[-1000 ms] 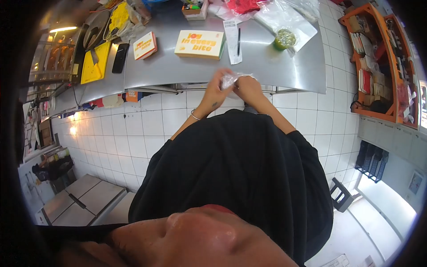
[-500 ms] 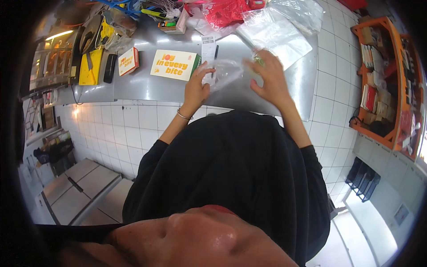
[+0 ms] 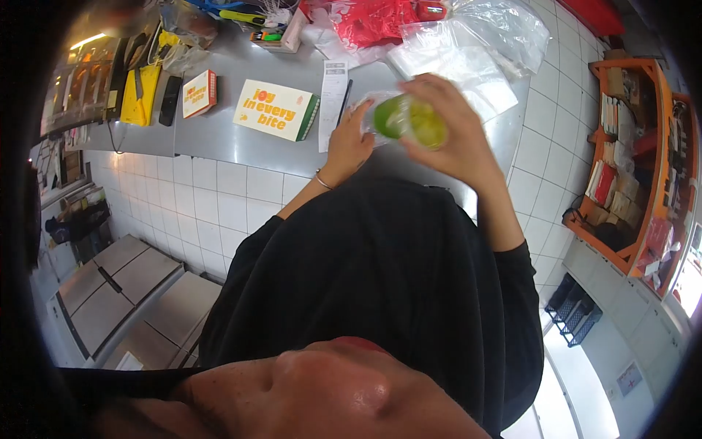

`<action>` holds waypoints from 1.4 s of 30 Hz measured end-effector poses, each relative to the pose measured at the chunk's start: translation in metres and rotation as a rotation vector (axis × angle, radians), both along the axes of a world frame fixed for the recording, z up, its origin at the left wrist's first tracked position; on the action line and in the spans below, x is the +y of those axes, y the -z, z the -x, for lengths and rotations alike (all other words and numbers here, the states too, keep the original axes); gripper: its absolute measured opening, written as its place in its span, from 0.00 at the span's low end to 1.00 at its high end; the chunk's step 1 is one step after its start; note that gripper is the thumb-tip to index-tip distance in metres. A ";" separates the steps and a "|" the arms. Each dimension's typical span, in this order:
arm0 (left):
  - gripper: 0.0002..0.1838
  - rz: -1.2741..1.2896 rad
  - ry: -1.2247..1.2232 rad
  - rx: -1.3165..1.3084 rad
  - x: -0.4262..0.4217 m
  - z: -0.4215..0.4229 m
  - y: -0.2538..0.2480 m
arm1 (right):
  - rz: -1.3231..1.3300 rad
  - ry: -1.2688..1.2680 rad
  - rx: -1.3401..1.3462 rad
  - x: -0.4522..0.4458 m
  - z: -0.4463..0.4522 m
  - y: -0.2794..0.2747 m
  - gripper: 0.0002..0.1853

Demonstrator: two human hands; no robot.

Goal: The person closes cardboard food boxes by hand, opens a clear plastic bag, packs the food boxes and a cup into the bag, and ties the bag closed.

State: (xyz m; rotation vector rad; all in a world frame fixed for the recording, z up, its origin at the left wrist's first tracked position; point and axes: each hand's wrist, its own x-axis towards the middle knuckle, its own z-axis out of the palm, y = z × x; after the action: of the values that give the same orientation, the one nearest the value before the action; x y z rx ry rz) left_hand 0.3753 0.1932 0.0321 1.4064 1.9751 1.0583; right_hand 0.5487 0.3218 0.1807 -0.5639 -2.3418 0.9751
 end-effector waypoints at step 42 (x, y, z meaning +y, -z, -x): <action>0.29 -0.537 0.203 -0.682 0.029 0.015 -0.159 | 0.217 0.198 0.098 0.010 0.006 -0.052 0.12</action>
State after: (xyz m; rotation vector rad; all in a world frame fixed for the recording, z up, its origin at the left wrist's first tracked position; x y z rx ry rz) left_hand 0.3605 0.2218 0.1916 1.2145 1.0824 1.7589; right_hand 0.5429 0.3314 0.2326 -0.7973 -2.0632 1.1421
